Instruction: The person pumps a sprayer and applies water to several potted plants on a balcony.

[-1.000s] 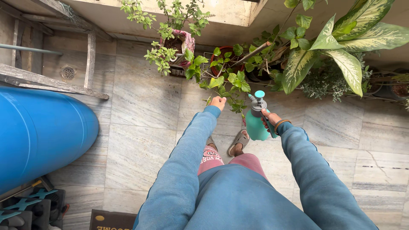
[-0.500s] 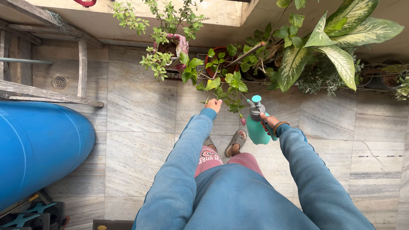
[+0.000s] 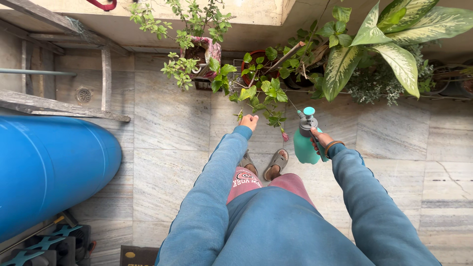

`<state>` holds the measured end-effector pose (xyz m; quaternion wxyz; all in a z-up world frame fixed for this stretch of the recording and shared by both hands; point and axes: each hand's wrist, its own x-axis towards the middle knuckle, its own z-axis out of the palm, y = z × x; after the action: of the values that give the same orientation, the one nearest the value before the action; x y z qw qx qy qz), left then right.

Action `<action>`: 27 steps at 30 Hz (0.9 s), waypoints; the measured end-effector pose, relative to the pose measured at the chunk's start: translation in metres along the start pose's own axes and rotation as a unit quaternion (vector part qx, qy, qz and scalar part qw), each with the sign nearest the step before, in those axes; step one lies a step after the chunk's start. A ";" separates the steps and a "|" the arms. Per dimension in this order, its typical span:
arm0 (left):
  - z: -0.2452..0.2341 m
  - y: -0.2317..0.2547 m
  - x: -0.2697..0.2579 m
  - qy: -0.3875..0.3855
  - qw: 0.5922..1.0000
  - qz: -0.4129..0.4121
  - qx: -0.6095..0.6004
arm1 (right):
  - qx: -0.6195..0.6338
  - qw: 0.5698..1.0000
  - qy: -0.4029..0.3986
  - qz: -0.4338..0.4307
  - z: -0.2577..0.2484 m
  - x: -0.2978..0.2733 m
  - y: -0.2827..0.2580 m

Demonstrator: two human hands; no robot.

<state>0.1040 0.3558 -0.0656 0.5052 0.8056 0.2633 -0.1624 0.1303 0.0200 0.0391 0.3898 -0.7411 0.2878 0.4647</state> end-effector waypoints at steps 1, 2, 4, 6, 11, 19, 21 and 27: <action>-0.001 0.003 -0.002 0.008 1.000 0.005 -0.004 | -0.005 1.000 -0.008 -0.009 0.001 -0.007 0.001; -0.001 0.006 -0.003 0.016 1.000 0.011 -0.011 | -0.012 1.000 -0.014 -0.018 -0.001 -0.015 0.002; -0.008 0.013 -0.002 0.054 0.998 0.003 -0.036 | -0.042 0.996 -0.032 -0.067 0.002 -0.036 0.003; -0.013 0.017 -0.007 0.088 0.995 -0.010 -0.051 | -0.069 0.991 -0.048 -0.106 0.004 -0.058 -0.006; -0.042 0.017 -0.023 0.156 0.986 -0.033 -0.041 | -0.071 0.978 -0.114 -0.162 0.008 -0.102 -0.059; -0.087 -0.023 -0.081 0.237 0.967 -0.049 -0.086 | -0.121 0.962 -0.153 -0.190 0.071 -0.114 -0.169; -0.107 -0.035 -0.088 0.243 0.964 -0.070 -0.084 | -0.150 0.956 -0.152 -0.203 0.093 -0.113 -0.191; -0.156 -0.059 -0.063 0.240 0.963 -0.082 -0.094 | -0.172 0.955 -0.131 -0.202 0.138 -0.088 -0.243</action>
<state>0.0180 0.5006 -0.0070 0.4858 0.7453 0.4562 0.0198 0.2226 0.2711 0.1589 0.3762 -0.7723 -0.0055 0.5119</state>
